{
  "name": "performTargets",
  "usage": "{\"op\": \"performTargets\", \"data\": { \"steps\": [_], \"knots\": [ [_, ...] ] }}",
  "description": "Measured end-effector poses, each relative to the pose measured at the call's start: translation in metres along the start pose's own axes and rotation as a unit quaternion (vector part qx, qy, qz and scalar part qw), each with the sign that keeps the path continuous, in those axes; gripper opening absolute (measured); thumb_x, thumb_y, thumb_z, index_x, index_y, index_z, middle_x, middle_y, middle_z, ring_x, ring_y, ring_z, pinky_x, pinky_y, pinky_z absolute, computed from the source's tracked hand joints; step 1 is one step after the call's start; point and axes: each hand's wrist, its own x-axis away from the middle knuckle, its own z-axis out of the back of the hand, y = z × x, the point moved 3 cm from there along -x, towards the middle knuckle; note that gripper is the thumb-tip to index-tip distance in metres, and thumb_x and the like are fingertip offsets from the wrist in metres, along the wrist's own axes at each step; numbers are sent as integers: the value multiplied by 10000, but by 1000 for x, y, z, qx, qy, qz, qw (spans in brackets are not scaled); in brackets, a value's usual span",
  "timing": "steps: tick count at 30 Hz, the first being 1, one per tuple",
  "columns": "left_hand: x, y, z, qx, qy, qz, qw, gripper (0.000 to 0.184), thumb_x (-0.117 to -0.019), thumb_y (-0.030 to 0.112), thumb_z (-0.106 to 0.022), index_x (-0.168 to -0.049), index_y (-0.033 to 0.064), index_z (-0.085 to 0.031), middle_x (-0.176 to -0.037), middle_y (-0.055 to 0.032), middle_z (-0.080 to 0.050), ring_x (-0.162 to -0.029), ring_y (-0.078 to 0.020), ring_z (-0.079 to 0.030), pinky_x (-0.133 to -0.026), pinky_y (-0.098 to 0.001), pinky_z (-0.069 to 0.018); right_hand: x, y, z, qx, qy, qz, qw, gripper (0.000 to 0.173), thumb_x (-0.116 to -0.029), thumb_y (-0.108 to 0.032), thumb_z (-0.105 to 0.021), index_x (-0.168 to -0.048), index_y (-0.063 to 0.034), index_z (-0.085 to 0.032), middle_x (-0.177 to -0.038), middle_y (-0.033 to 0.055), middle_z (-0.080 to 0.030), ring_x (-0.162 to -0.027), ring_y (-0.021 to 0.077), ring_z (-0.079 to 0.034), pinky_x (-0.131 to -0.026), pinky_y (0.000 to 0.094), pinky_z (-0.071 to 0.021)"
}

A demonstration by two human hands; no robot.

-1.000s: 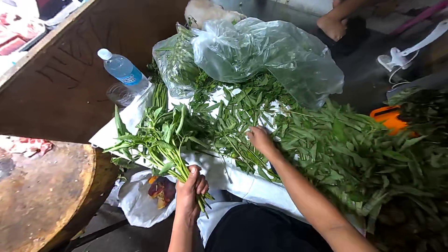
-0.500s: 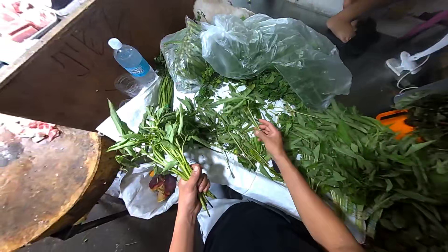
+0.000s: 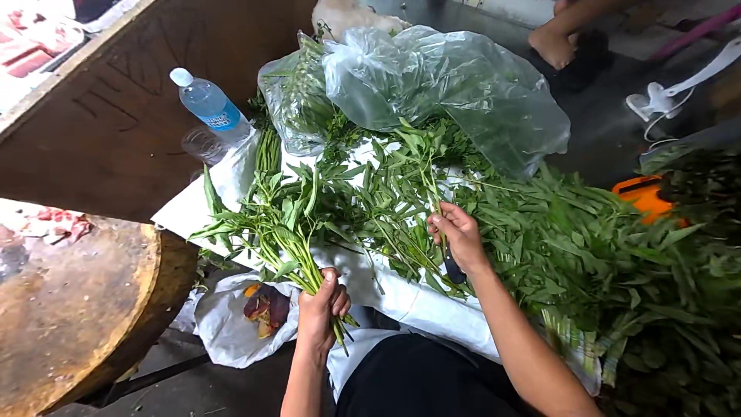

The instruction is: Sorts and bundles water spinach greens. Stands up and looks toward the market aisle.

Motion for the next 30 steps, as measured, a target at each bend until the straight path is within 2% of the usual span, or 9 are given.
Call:
{"op": "performTargets", "data": {
  "steps": [4,8,12,16,18,24,26,30],
  "knots": [
    [-1,-1,-1,0,-2,1,1000,146,-1003,222,-586,-959,88,-622,-484,40,-430,-375,-63,-458,-399,-228,-458,-1,-6,5,86,23,14,996,285,-960,-42,-655,-1237,23,-639,-998,99,-726,-714,140,-683,-566,255,-568],
    [-12,0,-33,-11,-11,0,1000,108,-1015,156,-540,-983,87,-616,-482,48,-440,-378,-56,-454,-414,-228,-465,5,-17,1,130,2,16,991,261,-938,-52,-695,-1187,19,-661,-1000,81,-733,-668,93,-661,-537,226,-543],
    [-34,-7,-77,-14,-30,1,999,178,-1013,107,-558,-1149,14,-625,-495,32,-445,-391,-64,-448,-429,-235,-464,19,-27,-18,78,-43,9,996,289,-926,-22,-696,-1201,40,-636,-1028,104,-729,-634,114,-658,-488,227,-537],
    [-39,-12,-98,17,-40,13,999,190,-1036,118,-540,-1170,9,-620,-495,31,-419,-395,-74,-448,-438,-247,-472,29,-29,-34,0,-69,-8,998,265,-945,-7,-662,-1199,48,-614,-1025,123,-724,-630,130,-662,-459,232,-528],
    [-39,-16,-97,33,-53,14,998,168,-1048,134,-518,-1127,21,-615,-496,38,-420,-396,-74,-453,-439,-245,-474,32,-26,-36,-48,-65,-37,996,268,-959,4,-629,-1221,54,-602,-1022,129,-717,-659,136,-665,-484,233,-533],
    [-38,-25,-74,64,-44,27,997,162,-1061,161,-488,-1100,61,-610,-506,48,-434,-399,-70,-468,-439,-240,-481,36,5,-39,-187,-32,-183,965,316,-990,35,-541,-1305,23,-563,-1008,117,-676,-792,169,-666,-678,297,-583],
    [-38,-26,-66,65,-38,27,997,169,-1064,175,-492,-1106,64,-612,-513,48,-435,-403,-73,-471,-441,-242,-487,35,17,-38,-207,-14,-222,953,257,-1005,6,-542,-1258,-8,-582,-995,103,-671,-788,170,-663,-688,304,-586],
    [-41,-28,-50,24,3,46,999,185,-1081,167,-474,-1110,32,-597,-525,35,-429,-399,-76,-449,-425,-237,-468,33,36,-40,-218,15,-295,930,245,-1069,-114,-500,-1301,-50,-551,-962,62,-644,-738,147,-643,-660,292,-582]
  ]
}}
